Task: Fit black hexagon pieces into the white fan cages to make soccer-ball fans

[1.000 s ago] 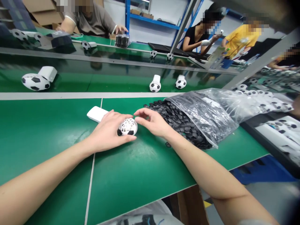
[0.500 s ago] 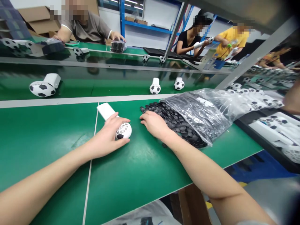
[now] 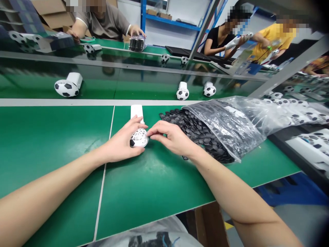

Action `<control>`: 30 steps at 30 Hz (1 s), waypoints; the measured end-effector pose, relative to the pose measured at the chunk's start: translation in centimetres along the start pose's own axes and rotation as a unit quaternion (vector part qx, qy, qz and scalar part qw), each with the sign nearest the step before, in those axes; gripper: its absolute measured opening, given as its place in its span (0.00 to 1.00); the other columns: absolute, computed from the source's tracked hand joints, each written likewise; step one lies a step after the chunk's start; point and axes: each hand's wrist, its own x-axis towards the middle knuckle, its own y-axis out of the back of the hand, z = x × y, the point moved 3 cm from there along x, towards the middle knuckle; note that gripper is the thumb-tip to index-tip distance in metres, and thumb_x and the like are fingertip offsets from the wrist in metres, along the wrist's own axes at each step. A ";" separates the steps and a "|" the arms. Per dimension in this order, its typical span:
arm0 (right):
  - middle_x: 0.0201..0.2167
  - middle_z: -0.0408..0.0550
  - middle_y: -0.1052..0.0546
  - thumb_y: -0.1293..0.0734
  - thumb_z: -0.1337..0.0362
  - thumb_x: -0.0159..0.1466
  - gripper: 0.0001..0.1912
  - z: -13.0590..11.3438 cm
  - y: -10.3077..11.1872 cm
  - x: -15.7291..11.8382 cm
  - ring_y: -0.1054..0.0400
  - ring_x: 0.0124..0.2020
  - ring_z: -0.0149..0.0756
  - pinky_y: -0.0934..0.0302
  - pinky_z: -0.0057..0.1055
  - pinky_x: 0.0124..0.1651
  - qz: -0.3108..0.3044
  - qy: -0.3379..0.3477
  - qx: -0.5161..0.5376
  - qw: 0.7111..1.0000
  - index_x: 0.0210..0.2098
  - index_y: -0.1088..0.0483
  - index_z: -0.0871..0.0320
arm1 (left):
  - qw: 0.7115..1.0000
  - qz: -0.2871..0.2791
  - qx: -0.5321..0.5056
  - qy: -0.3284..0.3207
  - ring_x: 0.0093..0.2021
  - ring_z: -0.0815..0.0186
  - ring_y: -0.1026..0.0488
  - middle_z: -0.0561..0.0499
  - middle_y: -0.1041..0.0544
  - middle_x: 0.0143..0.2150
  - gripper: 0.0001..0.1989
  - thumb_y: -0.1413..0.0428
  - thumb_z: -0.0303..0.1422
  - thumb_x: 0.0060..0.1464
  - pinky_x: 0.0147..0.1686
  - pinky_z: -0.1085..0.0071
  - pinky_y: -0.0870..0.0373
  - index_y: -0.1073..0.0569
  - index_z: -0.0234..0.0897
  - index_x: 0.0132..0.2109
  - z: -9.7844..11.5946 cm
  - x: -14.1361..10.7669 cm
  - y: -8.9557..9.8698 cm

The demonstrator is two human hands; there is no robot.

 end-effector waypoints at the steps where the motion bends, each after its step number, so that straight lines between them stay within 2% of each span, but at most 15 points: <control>1: 0.33 0.44 0.27 0.37 0.71 0.60 0.06 -0.2 -0.1 -0.1 0.34 0.37 0.31 0.39 0.30 0.43 -0.001 0.005 0.007 1.000 0.35 0.30 0.56 | 1.000 0.017 0.000 0.016 0.66 0.53 0.61 0.44 0.53 0.66 0.29 0.44 0.36 0.44 0.60 0.51 0.55 0.41 0.39 0.54 -0.1 0.0 0.0; 3: 0.33 0.43 0.27 0.37 0.72 0.60 0.06 -0.5 -0.4 -0.1 0.33 0.37 0.31 0.39 0.29 0.42 -0.006 0.017 0.016 1.000 0.35 0.30 0.56 | 0.998 0.037 -0.011 0.042 0.66 0.52 0.62 0.43 0.54 0.66 0.30 0.42 0.40 0.43 0.60 0.51 0.55 0.40 0.39 0.54 -0.1 -0.1 -0.1; 8: 0.34 0.45 0.27 0.38 0.71 0.61 0.07 -0.7 -1.0 -0.1 0.33 0.39 0.31 0.38 0.29 0.43 -0.019 0.058 0.034 0.998 0.33 0.29 0.56 | 0.998 0.026 -0.033 0.053 0.65 0.51 0.63 0.44 0.54 0.66 0.30 0.42 0.47 0.42 0.60 0.50 0.54 0.38 0.40 0.51 0.3 -0.1 -0.1; 12: 0.33 0.44 0.28 0.36 0.71 0.59 0.05 -0.6 -1.5 0.1 0.33 0.38 0.31 0.38 0.30 0.43 -0.001 0.024 0.034 0.999 0.33 0.30 0.56 | 0.998 0.015 -0.031 0.048 0.66 0.52 0.64 0.46 0.47 0.64 0.26 0.43 0.44 0.45 0.60 0.49 0.54 0.37 0.41 0.50 0.5 0.0 0.0; 17: 0.30 0.42 0.30 0.34 0.71 0.56 0.03 -0.1 -1.8 0.1 0.34 0.32 0.28 0.38 0.28 0.39 0.027 -0.050 0.097 0.994 0.31 0.32 0.58 | 0.998 0.017 -0.039 0.047 0.66 0.54 0.64 0.50 0.38 0.59 0.23 0.45 0.37 0.47 0.60 0.51 0.54 0.38 0.41 0.51 0.9 0.0 0.0; 23: 0.29 0.41 0.30 0.35 0.71 0.58 0.03 0.0 -1.6 0.2 0.35 0.33 0.28 0.41 0.27 0.40 0.030 -0.035 0.088 0.995 0.29 0.31 0.57 | 0.995 0.023 -0.065 0.068 0.66 0.56 0.65 0.50 0.36 0.58 0.22 0.45 0.35 0.46 0.61 0.53 0.56 0.36 0.41 0.50 0.9 0.1 -0.1; 26: 0.28 0.40 0.32 0.33 0.70 0.57 0.03 0.4 -1.7 0.3 0.37 0.31 0.27 0.41 0.26 0.37 0.032 -0.029 0.094 0.995 0.28 0.33 0.58 | 0.995 0.027 -0.073 0.055 0.66 0.56 0.64 0.49 0.35 0.57 0.20 0.45 0.35 0.46 0.61 0.53 0.56 0.36 0.40 0.49 0.7 0.2 -0.1; 30: 0.27 0.39 0.33 0.31 0.64 0.54 0.08 1.2 -2.2 0.4 0.40 0.27 0.26 0.43 0.24 0.32 0.030 -0.046 0.075 0.996 0.27 0.35 0.59 | 0.997 0.024 -0.066 0.022 0.66 0.56 0.61 0.48 0.36 0.58 0.19 0.45 0.34 0.46 0.61 0.54 0.54 0.35 0.39 0.48 0.7 0.2 0.1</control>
